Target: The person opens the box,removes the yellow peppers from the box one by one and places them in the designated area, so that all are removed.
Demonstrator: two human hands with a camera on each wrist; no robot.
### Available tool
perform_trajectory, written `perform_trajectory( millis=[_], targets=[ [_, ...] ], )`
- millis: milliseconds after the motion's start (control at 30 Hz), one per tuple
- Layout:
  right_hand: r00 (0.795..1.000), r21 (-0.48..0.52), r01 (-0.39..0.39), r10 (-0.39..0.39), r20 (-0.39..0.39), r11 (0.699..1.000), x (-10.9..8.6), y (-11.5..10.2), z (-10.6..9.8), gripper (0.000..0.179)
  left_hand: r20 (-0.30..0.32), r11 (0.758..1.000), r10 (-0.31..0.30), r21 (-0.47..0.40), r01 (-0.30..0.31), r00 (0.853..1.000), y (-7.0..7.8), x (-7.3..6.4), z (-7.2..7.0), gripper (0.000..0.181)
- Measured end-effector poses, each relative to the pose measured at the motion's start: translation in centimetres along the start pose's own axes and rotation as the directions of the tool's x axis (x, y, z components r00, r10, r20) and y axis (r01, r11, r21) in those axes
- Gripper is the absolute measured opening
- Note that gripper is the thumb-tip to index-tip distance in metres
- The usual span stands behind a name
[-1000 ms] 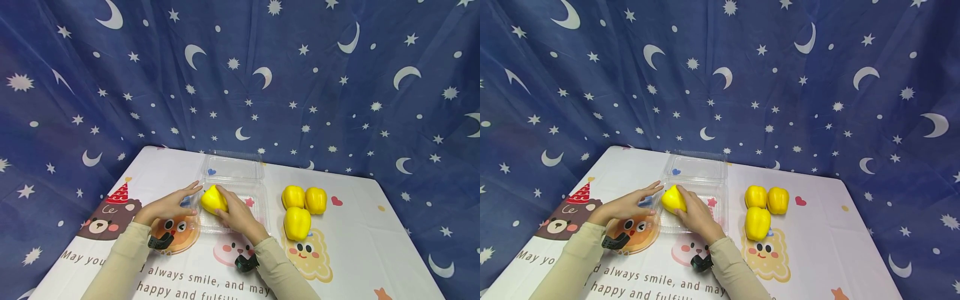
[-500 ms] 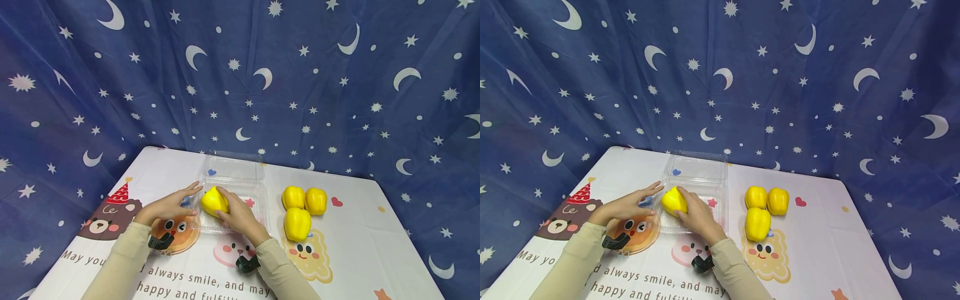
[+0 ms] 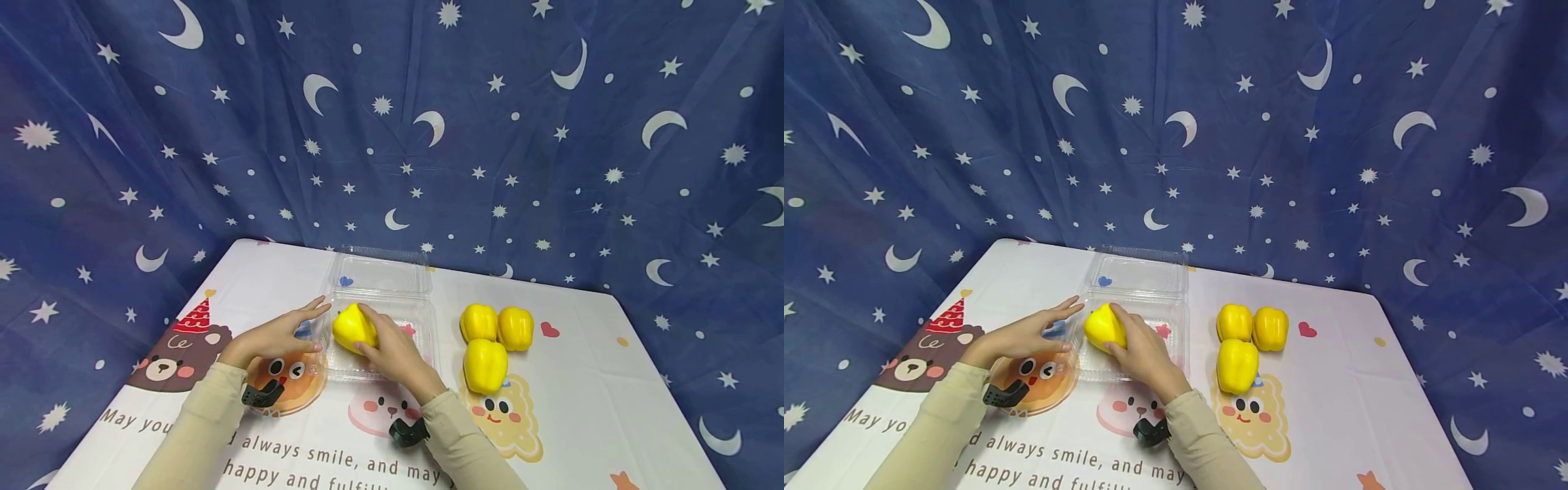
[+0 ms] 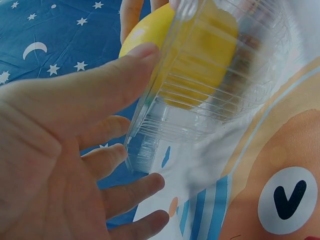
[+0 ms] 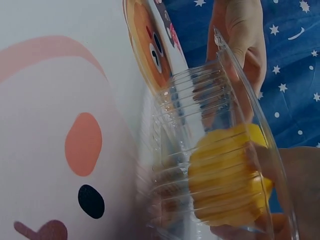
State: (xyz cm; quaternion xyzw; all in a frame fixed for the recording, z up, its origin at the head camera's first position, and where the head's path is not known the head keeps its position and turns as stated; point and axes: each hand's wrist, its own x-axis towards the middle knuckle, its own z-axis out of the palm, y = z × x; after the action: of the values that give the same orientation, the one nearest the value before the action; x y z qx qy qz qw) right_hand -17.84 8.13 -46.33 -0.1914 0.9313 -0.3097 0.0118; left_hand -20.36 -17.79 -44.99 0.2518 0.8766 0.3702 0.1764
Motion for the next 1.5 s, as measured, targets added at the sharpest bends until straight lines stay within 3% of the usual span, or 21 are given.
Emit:
perform_trajectory(
  millis=[1133,1500],
  targets=[
    [0.997,-0.031,0.032,-0.034,-0.071,0.999,-1.9,-0.2,-2.2,0.074,0.01,1.0,0.003,0.005,-0.003,1.0,-0.1,0.1,0.1,0.079],
    [0.99,-0.054,0.056,-0.062,-0.127,0.997,-2.5,-0.5,-3.3,0.076,-0.001,1.0,-0.006,0.01,0.006,1.0,0.0,0.1,0.1,0.08]
  ],
)
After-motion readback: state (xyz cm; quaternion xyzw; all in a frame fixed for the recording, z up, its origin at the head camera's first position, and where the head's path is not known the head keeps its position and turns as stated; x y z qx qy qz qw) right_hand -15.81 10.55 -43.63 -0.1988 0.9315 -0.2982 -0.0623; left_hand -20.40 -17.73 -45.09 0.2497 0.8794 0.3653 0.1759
